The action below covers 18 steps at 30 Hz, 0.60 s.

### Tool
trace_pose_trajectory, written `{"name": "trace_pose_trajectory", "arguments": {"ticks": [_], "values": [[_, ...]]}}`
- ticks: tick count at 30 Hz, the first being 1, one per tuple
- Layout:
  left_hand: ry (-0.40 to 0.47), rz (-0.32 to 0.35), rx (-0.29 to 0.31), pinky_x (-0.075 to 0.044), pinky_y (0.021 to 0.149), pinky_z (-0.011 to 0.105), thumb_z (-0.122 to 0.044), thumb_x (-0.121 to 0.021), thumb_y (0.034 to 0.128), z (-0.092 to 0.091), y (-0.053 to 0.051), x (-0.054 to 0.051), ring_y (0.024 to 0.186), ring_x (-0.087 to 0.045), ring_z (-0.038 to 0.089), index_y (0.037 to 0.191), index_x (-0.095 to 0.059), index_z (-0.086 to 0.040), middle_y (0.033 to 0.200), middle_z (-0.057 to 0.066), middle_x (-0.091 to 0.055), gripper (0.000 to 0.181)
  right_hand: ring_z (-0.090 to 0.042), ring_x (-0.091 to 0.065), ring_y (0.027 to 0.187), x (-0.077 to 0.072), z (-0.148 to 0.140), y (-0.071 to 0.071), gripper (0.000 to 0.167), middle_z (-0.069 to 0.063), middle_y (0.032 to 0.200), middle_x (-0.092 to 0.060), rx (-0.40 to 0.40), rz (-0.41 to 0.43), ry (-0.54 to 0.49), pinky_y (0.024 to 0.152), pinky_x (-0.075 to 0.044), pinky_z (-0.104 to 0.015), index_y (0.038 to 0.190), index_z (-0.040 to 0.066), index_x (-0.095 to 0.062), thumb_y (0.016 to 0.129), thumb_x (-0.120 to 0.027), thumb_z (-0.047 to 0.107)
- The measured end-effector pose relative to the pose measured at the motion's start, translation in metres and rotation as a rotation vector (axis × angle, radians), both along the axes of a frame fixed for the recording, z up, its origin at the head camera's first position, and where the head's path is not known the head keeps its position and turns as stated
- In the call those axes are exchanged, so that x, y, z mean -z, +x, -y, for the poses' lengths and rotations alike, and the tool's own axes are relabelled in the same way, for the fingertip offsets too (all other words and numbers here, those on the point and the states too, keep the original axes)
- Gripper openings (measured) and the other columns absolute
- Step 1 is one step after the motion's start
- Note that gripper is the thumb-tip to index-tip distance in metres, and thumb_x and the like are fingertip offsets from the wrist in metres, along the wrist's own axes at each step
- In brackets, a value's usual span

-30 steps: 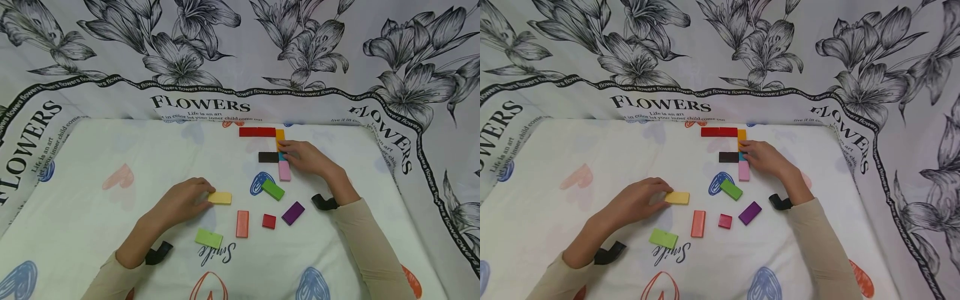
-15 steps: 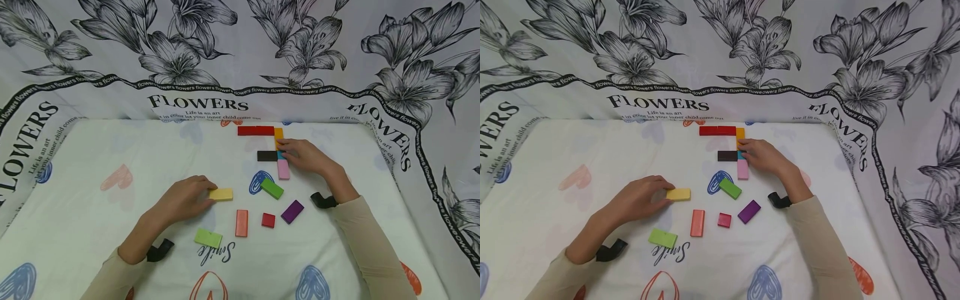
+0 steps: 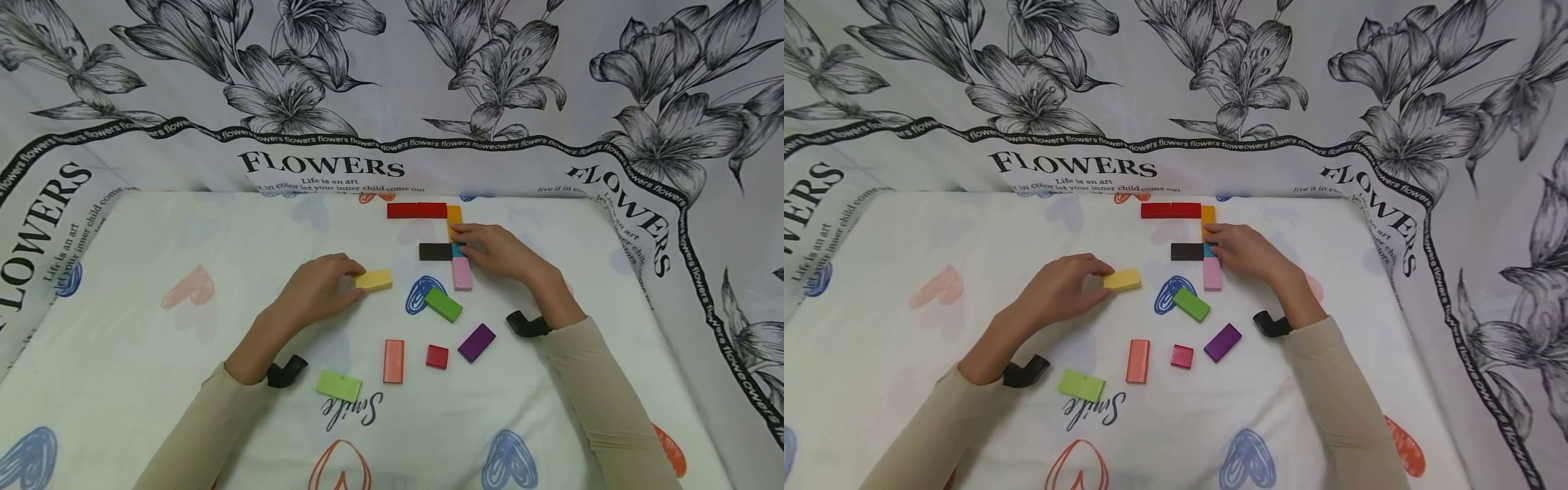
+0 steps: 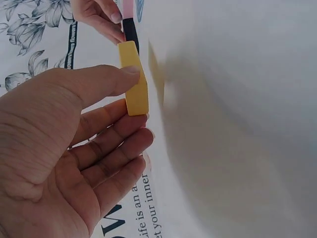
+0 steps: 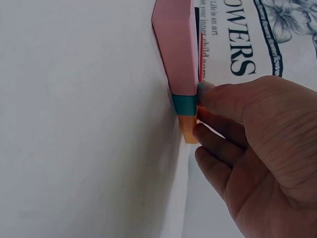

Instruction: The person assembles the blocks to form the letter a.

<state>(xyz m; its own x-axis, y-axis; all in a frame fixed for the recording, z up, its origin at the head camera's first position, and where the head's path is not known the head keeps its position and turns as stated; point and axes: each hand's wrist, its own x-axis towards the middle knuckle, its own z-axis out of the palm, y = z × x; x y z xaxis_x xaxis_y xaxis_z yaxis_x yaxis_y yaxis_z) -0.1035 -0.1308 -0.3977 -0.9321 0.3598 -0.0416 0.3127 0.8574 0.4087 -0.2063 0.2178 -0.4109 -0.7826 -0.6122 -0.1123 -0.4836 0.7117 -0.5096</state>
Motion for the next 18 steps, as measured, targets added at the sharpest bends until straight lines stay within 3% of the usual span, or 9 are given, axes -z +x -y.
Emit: {"name": "trace_pose_trajectory", "arguments": {"ticks": [10,18], "values": [[0.010,0.034,-0.039,-0.061,0.093,0.042,-0.025,-0.081,0.0929,-0.015,-0.021,0.002,0.103,-0.072,0.025,0.124,-0.078,-0.007,0.114,0.009,-0.079,0.036,-0.038,-0.045,0.154,0.002,0.000,0.002,0.041,-0.010,0.163,-0.052,0.012,-0.005,-0.013,0.126,-0.038,-0.057,0.146,0.004,-0.061,0.106,-0.063,0.011],[0.013,0.043,-0.054,-0.061,0.095,0.043,-0.027,-0.081,0.0930,-0.030,-0.037,-0.008,0.104,-0.071,0.026,0.125,-0.078,-0.008,0.116,0.010,-0.079,0.038,-0.039,-0.044,0.154,0.002,0.000,0.000,0.041,-0.012,0.163,-0.051,0.007,-0.007,-0.006,0.127,-0.037,-0.057,0.147,0.004,-0.060,0.106,-0.062,0.011]]}}
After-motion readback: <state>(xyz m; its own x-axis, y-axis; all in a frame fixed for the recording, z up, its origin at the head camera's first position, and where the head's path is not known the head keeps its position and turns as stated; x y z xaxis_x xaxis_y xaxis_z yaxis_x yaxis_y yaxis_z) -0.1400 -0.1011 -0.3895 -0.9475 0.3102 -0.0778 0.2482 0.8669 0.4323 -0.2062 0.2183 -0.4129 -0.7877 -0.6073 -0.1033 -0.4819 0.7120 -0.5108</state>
